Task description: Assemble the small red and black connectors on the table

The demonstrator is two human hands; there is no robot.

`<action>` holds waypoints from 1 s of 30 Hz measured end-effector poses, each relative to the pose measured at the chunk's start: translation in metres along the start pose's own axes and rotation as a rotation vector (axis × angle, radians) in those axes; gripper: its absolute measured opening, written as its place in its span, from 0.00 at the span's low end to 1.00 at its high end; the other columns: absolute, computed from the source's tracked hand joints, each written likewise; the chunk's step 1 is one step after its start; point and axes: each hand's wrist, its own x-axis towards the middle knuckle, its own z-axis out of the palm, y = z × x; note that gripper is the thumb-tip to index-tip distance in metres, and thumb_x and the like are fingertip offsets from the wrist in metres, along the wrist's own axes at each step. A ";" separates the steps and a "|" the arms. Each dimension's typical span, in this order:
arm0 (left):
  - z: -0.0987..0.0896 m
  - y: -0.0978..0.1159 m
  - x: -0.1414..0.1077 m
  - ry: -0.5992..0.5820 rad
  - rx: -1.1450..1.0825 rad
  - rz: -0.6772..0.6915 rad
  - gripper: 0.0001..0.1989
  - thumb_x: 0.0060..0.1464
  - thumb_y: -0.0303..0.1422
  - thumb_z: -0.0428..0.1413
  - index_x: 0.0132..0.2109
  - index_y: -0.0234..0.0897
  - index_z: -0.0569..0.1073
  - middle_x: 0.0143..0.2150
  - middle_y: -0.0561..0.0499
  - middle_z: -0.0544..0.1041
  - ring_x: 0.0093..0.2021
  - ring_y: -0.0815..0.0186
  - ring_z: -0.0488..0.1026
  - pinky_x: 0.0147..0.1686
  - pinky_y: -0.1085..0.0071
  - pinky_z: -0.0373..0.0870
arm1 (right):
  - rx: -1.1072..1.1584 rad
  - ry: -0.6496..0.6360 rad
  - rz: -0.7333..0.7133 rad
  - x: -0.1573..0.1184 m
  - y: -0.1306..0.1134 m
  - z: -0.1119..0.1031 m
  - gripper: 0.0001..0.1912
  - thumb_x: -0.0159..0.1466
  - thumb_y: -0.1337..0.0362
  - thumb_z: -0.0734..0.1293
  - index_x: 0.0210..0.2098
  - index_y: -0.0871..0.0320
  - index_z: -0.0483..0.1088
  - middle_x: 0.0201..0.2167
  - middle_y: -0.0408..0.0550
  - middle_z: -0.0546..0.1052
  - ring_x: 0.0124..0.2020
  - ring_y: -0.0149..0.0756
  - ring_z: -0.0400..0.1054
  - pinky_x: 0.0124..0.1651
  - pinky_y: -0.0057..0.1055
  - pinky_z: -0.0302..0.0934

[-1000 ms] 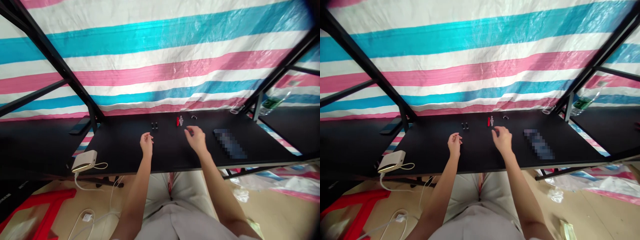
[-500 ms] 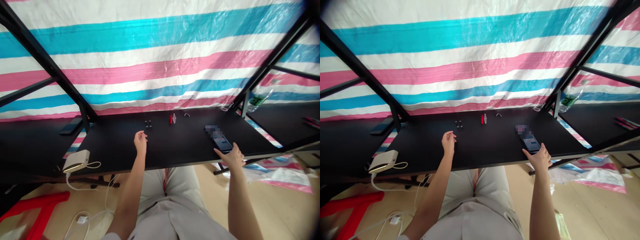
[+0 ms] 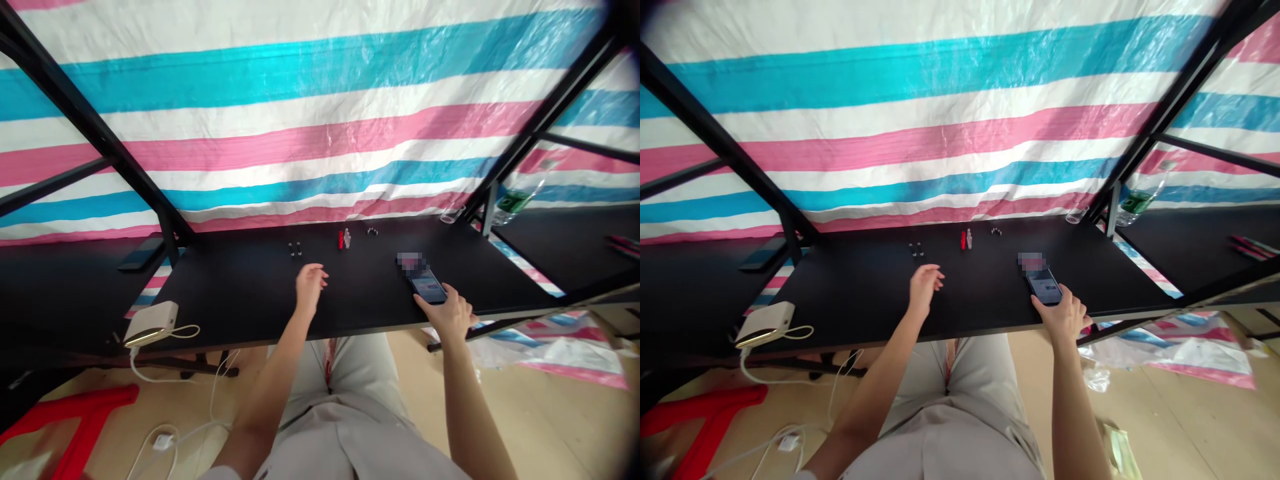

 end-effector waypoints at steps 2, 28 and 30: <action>0.031 -0.006 -0.014 -0.271 -0.085 -0.199 0.11 0.47 0.29 0.52 0.40 0.32 0.67 0.30 0.46 0.74 0.24 0.70 0.70 0.21 0.76 0.64 | 0.012 -0.032 -0.002 -0.006 -0.008 -0.002 0.37 0.46 0.43 0.64 0.50 0.57 0.60 0.41 0.59 0.69 0.45 0.55 0.58 0.45 0.50 0.47; 0.095 -0.028 -0.038 -0.398 -0.464 -0.206 0.14 0.50 0.38 0.53 0.42 0.35 0.67 0.41 0.46 0.71 0.41 0.64 0.70 0.42 0.65 0.66 | 0.246 0.024 -0.341 -0.054 -0.072 -0.018 0.30 0.50 0.48 0.64 0.50 0.52 0.64 0.40 0.51 0.66 0.41 0.45 0.58 0.42 0.40 0.49; 0.084 -0.021 -0.035 -0.392 -0.488 -0.184 0.15 0.49 0.38 0.54 0.43 0.36 0.67 0.41 0.46 0.72 0.43 0.62 0.70 0.43 0.64 0.65 | 0.288 0.035 -0.348 -0.059 -0.084 -0.019 0.34 0.49 0.48 0.63 0.53 0.53 0.60 0.40 0.52 0.66 0.41 0.45 0.58 0.42 0.41 0.49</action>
